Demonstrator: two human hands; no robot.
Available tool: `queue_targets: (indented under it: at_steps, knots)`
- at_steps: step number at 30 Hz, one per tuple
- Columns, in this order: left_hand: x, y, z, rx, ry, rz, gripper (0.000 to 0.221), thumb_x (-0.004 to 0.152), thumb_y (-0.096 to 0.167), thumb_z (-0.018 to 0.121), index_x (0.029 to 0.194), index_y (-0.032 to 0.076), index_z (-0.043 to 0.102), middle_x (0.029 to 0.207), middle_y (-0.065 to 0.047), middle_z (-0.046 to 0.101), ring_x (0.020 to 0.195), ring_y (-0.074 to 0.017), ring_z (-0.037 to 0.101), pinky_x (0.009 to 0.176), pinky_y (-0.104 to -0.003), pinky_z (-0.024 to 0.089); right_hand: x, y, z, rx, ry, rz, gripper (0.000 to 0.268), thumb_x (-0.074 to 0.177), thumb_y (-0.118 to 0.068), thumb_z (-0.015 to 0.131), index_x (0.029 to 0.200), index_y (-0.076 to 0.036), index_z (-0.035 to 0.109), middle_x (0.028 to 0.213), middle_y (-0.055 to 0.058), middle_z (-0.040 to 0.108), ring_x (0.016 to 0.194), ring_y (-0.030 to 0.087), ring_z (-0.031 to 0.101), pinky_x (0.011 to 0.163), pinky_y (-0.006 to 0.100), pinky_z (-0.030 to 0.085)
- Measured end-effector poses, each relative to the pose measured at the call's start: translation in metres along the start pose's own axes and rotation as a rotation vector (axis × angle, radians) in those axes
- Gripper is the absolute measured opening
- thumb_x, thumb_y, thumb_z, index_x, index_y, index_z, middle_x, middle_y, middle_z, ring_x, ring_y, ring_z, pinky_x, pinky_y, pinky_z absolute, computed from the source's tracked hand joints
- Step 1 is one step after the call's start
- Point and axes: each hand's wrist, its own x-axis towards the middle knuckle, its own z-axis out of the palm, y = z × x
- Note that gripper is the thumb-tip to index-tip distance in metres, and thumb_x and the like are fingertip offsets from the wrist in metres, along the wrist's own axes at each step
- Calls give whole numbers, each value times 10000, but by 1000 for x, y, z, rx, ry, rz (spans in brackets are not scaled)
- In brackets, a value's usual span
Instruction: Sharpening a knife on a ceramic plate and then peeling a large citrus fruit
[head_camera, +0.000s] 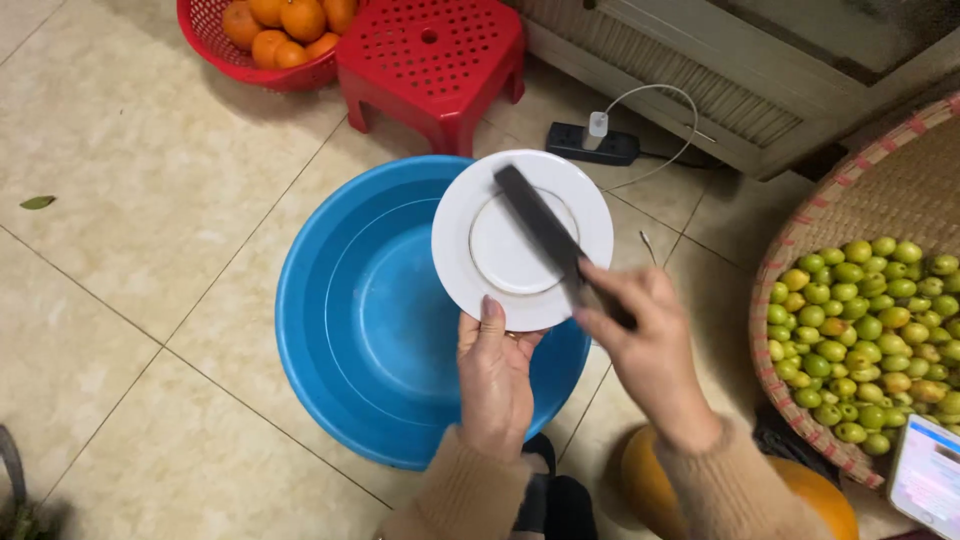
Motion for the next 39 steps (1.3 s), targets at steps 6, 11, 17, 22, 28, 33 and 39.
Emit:
queue_targets:
  at_steps: [6, 11, 17, 22, 28, 33, 39]
  knots:
    - [1, 21, 1, -20, 34, 3, 592, 937, 238, 570, 1512, 111, 513, 1398, -114, 640, 1218, -282, 612, 1020, -422, 519, -131, 29, -28, 128, -287, 108, 504, 847, -155, 786, 1348, -143, 732, 1017, 33, 555, 976, 155, 614, 892, 255, 488]
    - [0, 21, 0, 35, -8, 41, 566, 939, 288, 586, 1481, 142, 520, 1355, -110, 666, 1102, -264, 630, 796, -387, 529, -105, 20, -36, 556, -439, 487, 522, 895, -223, 683, 1371, -11, 669, 1020, 181, 756, 875, 256, 728, 743, 333, 539]
    - [-1, 12, -3, 39, 35, -1, 513, 955, 259, 557, 1457, 151, 548, 1413, -115, 662, 1211, -300, 649, 918, -461, 551, 0, -23, -9, 559, -189, 477, 497, 933, -181, 605, 1400, -11, 630, 727, 189, 694, 524, 223, 606, 460, 313, 503]
    - [4, 4, -3, 15, 1, 5, 466, 957, 272, 568, 1402, 135, 566, 1379, -143, 678, 1167, -313, 661, 931, -473, 539, 1, -8, 5, 44, -90, 8, 559, 801, -142, 858, 1338, -166, 707, 1049, 22, 537, 990, 165, 535, 950, 279, 451]
    - [6, 22, 1, 6, 24, 58, 566, 957, 193, 540, 1508, 68, 501, 1478, -143, 614, 1371, -288, 568, 1178, -415, 439, -111, 18, -25, 47, -239, 36, 483, 878, -210, 752, 1354, -139, 708, 1018, 43, 557, 982, 174, 600, 934, 269, 485]
    - [7, 16, 1, -23, 10, 47, 552, 972, 205, 517, 1510, 89, 493, 1448, -159, 625, 1309, -302, 596, 1079, -441, 495, -103, 21, -33, 823, -412, 789, 528, 909, -102, 627, 1426, 10, 620, 737, 313, 770, 575, 325, 739, 516, 361, 602]
    - [3, 9, -1, 55, 35, 0, 529, 952, 269, 548, 1472, 170, 531, 1430, -101, 652, 1220, -319, 648, 942, -493, 548, 6, -30, -14, 459, -179, 481, 393, 967, -151, 589, 1327, -24, 685, 648, 154, 663, 489, 217, 585, 457, 312, 475]
